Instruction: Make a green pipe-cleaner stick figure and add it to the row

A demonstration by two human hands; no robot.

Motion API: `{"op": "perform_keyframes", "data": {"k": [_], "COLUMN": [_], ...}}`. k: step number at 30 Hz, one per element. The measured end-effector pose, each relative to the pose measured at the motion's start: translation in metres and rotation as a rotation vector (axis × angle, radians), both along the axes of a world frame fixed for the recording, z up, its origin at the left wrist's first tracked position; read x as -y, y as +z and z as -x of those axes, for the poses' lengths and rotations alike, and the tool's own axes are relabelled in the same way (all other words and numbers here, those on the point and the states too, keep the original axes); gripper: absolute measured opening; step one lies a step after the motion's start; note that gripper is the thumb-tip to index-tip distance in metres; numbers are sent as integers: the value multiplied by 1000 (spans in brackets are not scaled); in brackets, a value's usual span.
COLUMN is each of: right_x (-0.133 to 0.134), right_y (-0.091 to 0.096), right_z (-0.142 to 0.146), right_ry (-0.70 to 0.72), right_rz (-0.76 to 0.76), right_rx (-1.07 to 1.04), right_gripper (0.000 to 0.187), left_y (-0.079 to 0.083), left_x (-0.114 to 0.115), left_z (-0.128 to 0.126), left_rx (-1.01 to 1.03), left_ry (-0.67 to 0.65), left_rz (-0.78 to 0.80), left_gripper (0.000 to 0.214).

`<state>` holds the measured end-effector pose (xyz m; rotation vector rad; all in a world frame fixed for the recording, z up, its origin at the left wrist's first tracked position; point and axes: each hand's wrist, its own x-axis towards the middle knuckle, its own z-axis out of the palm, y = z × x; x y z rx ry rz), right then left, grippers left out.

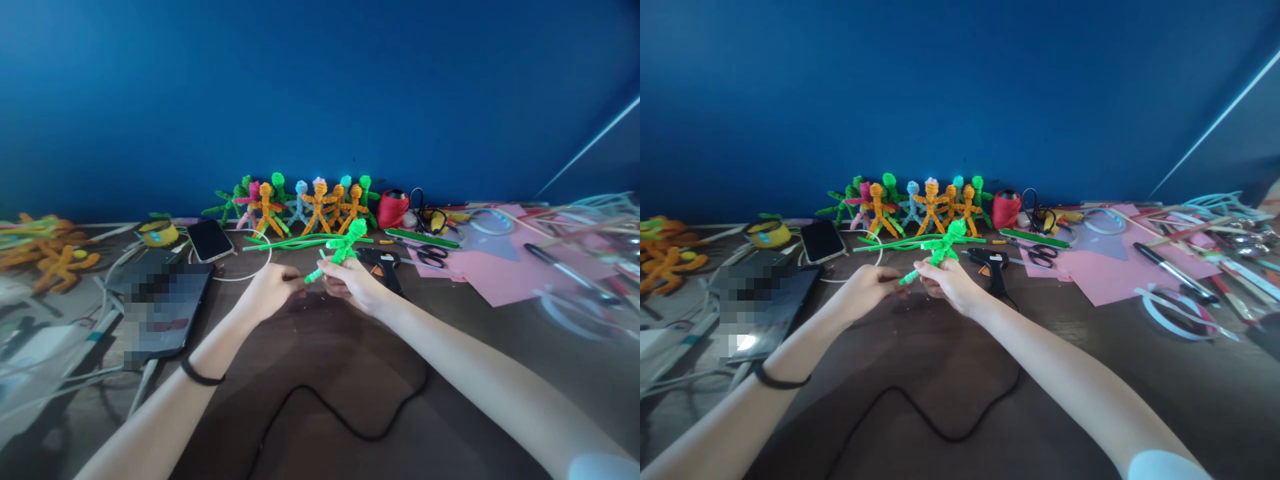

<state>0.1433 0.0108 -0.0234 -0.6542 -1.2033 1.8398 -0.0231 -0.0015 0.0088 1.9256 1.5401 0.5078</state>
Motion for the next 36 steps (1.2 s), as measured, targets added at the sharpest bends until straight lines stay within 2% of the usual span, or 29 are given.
{"op": "perform_keyframes", "data": {"k": [4,9,11,13,18,22,26,31,36], "right_x": [-4,-8,-7,-7,-6,-6,-6,-4,0], "right_y": [-5,-7,-7,-6,-7,-6,-7,-6,2], "right_z": [-2,-5,-6,-5,-5,-5,-4,0,3], "right_ry": [-63,-216,-264,-295,-397,-443,-465,-380,-320], "right_rz": [-167,-607,-681,-692,-651,-607,-436,-137,13], "right_rx": [173,463,516,536,552,509,425,173,23], "right_gripper": [31,32,29,29,22,27,33,32,36], "left_y": [3,9,11,13,19,19,10,-1,-5], "left_x": [0,3,4,7,16,23,24,20,18], "left_z": [2,0,-2,-4,-13,-20,-24,-23,-23], "left_rx": [-20,-10,-14,-7,59,137,141,224,290], "left_ry": [45,113,105,87,73,17,18,4,-55], "left_rz": [-49,-62,-78,-90,-70,-30,-6,50,86], "left_gripper": [26,23,25,27,32,30,34,33,29]}}
